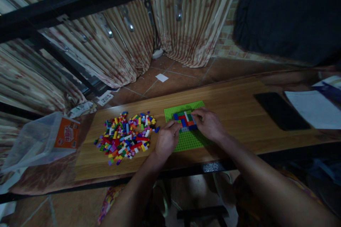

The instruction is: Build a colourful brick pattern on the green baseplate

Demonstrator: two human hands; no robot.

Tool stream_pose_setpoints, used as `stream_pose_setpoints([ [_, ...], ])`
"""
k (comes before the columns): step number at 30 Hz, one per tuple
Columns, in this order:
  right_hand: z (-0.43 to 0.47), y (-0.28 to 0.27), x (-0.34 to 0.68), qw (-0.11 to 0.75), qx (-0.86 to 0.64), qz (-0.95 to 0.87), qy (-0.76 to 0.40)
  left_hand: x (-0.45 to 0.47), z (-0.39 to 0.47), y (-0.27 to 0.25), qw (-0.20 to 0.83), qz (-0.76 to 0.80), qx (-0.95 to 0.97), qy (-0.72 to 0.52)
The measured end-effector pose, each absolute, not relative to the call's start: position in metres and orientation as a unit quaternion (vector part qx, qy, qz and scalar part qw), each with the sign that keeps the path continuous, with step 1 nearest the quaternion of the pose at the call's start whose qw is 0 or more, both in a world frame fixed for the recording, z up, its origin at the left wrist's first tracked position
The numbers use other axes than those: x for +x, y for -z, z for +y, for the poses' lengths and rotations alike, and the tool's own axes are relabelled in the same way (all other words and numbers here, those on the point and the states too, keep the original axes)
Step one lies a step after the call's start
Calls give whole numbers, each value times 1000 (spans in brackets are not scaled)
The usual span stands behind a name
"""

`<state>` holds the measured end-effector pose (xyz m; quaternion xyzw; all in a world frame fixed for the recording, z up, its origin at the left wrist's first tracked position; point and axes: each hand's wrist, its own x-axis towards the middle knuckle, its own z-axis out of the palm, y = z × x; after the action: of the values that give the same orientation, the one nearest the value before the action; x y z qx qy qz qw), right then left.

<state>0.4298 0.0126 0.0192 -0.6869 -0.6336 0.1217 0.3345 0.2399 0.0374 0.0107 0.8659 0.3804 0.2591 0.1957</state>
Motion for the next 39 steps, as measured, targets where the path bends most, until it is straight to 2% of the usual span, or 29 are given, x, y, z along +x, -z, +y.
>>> stream_pose_setpoints([
  [8, 12, -20, 427, 322, -685, -639, -136, 245, 33, -9, 100, 373, 898, -213],
  [21, 8, -19, 416, 290, -683, -664, -96, 254, 32, -14, -11, 368, 919, -140],
  [27, 9, -15, 417, 300, -682, -658, -107, 250, 29, -12, 40, 393, 903, -172],
  [32, 10, -12, 424, 321, -686, -645, -103, 231, 37, -16, 143, 419, 849, -290],
  [35, 10, -11, 425, 333, -687, -638, -99, 217, 51, -25, 170, 450, 805, -347],
  [39, 11, -10, 424, 340, -685, -635, -106, 203, 66, -35, 173, 495, 783, -334],
])
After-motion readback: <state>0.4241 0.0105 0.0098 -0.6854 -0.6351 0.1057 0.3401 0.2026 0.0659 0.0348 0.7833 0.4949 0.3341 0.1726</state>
